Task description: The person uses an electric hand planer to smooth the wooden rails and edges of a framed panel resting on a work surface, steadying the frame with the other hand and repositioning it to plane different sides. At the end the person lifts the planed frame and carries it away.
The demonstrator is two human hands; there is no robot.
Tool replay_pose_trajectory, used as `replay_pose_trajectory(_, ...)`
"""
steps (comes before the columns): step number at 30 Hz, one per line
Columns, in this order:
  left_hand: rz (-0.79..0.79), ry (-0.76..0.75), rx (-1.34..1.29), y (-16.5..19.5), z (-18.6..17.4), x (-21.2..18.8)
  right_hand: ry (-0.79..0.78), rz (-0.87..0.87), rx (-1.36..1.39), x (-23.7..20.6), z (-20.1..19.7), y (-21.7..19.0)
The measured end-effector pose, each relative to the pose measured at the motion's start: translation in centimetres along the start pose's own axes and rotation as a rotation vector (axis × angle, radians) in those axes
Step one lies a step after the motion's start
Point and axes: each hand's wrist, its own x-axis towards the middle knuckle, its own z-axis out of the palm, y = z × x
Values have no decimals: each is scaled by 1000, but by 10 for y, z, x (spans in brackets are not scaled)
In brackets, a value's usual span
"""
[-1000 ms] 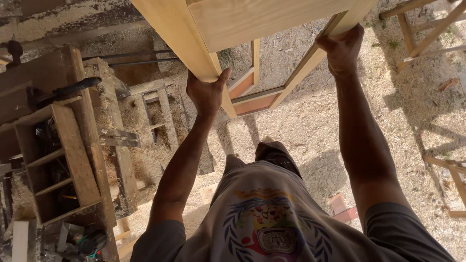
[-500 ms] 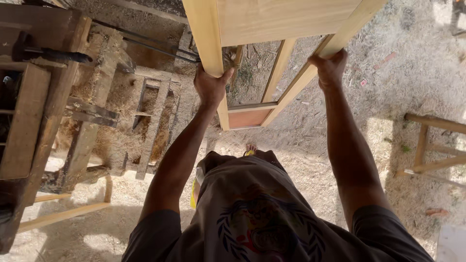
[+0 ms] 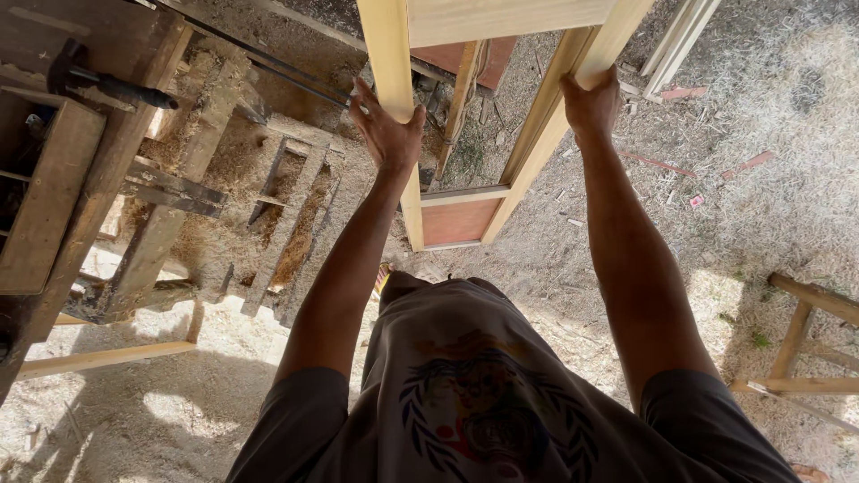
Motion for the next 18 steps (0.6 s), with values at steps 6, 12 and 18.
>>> replay_pose_trajectory(6,-149,-82,64,-5,26,19,7,-45,-30,18,12,5)
replay_pose_trajectory(12,-196,-67,88,-6,30,19,-133,39,35,14,1,7)
replay_pose_trajectory(18,-218,-129,75,-7,18,-2,-48,-123,125,10,-9,15)
